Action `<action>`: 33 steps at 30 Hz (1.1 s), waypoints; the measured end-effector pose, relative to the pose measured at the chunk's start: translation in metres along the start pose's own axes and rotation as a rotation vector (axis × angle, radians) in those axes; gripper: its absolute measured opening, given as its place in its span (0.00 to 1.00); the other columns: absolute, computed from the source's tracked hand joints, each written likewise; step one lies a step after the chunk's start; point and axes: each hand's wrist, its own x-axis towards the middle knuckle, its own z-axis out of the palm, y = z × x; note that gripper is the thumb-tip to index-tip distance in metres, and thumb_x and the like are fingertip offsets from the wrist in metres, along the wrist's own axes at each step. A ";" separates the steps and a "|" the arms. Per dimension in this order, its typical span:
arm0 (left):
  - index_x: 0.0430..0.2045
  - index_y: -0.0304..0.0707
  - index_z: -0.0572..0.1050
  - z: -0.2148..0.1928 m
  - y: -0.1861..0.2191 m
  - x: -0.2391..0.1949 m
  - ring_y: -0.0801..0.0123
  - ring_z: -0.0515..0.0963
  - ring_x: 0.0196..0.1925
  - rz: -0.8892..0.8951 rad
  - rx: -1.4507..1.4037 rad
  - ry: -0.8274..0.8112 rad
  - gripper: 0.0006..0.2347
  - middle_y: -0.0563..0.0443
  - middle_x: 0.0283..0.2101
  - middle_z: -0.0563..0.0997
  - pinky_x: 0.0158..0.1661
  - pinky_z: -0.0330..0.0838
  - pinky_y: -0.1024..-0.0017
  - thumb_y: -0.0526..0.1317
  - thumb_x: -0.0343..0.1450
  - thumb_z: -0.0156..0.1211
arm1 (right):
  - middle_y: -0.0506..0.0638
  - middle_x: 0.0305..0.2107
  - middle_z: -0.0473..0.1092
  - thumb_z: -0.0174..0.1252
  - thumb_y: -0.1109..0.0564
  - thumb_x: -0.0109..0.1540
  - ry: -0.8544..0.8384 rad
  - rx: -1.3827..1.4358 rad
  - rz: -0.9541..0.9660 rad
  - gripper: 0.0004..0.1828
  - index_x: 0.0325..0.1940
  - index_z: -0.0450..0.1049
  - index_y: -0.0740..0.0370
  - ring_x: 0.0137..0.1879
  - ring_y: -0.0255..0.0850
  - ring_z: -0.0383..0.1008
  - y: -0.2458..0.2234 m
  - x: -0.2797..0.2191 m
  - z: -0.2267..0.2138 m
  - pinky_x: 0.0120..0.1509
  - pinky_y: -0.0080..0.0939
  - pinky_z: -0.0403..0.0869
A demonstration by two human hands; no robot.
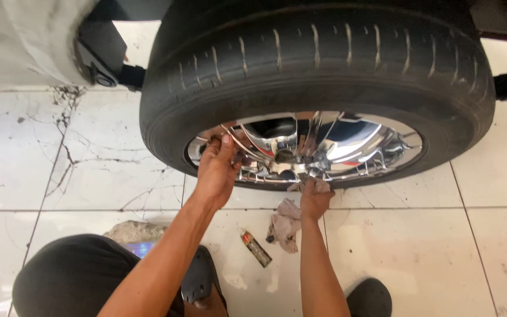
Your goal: The person kneels beside a car and wipes the chrome wheel rim with a cloth. They repeatedly rub the rim surface and wipe the cloth, continuing the same motion around the wheel.
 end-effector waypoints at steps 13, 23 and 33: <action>0.52 0.44 0.69 -0.006 -0.005 0.004 0.77 0.71 0.44 -0.003 -0.018 0.003 0.11 0.59 0.46 0.75 0.44 0.64 0.70 0.48 0.81 0.51 | 0.74 0.51 0.72 0.68 0.36 0.55 -0.018 -0.135 0.082 0.50 0.58 0.55 0.81 0.58 0.60 0.75 -0.038 -0.011 -0.007 0.64 0.49 0.71; 0.52 0.42 0.70 -0.013 -0.011 0.005 0.76 0.67 0.44 -0.009 -0.018 0.011 0.12 0.59 0.45 0.72 0.44 0.61 0.71 0.49 0.84 0.52 | 0.72 0.53 0.70 0.63 0.36 0.59 0.013 -0.056 0.087 0.47 0.60 0.54 0.79 0.58 0.59 0.75 -0.021 -0.004 0.005 0.62 0.49 0.73; 0.51 0.43 0.70 0.004 0.005 -0.004 0.78 0.75 0.50 -0.039 0.013 0.039 0.13 0.60 0.52 0.79 0.42 0.62 0.73 0.48 0.77 0.51 | 0.73 0.53 0.69 0.64 0.36 0.59 0.032 -0.020 0.122 0.47 0.60 0.53 0.77 0.59 0.60 0.74 -0.026 -0.007 0.006 0.63 0.50 0.72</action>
